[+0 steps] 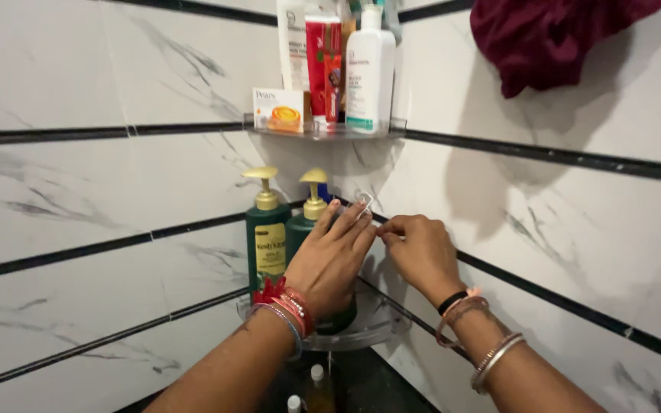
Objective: The person arranges personal care items, including bottles of shampoo and soap, onto a corner shelf in a bathroom.
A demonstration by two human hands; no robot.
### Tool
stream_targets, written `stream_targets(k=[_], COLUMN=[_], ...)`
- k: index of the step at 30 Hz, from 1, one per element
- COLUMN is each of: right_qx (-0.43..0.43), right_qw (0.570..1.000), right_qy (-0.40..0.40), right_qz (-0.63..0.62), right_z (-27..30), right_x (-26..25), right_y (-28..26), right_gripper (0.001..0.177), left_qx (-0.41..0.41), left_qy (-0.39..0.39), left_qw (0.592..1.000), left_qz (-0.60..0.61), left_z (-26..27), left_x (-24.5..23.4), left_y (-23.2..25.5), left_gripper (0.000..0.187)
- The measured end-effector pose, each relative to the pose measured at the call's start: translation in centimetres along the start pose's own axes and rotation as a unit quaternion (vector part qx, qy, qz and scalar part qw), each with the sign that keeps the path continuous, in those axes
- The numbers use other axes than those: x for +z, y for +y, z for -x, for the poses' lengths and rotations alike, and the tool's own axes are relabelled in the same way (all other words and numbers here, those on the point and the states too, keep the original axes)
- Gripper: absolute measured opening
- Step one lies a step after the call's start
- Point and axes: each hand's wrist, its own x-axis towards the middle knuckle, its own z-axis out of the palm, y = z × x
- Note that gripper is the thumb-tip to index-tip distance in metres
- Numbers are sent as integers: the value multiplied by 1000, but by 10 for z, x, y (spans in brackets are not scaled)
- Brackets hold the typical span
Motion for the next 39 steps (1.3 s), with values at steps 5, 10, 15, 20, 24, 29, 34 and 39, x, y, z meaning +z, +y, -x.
stream_targets(k=[5, 10, 15, 20, 24, 29, 34, 39], right_qx=[-7, -214, -300, -288, -267, -201, -163, -171], right_qw=[999, 963, 923, 927, 932, 960, 978, 965], right_qy=[44, 157, 199, 167, 134, 78, 29, -7], right_qz=[-6, 53, 133, 175, 207, 179, 126, 196], right_z=[1, -3, 2, 5, -1, -17, -47, -68], right_x=[-33, -52, -77, -93, -94, -80, -60, -48], right_y=[-22, -32, -61, -89, -97, -96, -88, -88], right_gripper=[19, 34, 65, 76, 83, 94, 92, 84], left_qx=[-11, -58, -98, -156, -183, -197, -229, -225], left_qy=[4, 26, 49, 13, -6, -6, -25, -5], left_qw=[999, 997, 990, 983, 980, 979, 973, 974], left_qz=[-37, -33, -84, -96, -75, -44, 34, 28], left_z=[-8, -11, -8, -5, -6, -10, -24, -44], left_x=[-33, -70, -105, -133, -139, -131, -116, -101], left_y=[-14, -24, -32, -43, -53, -65, -77, -86], left_gripper=[77, 73, 86, 90, 93, 93, 93, 90])
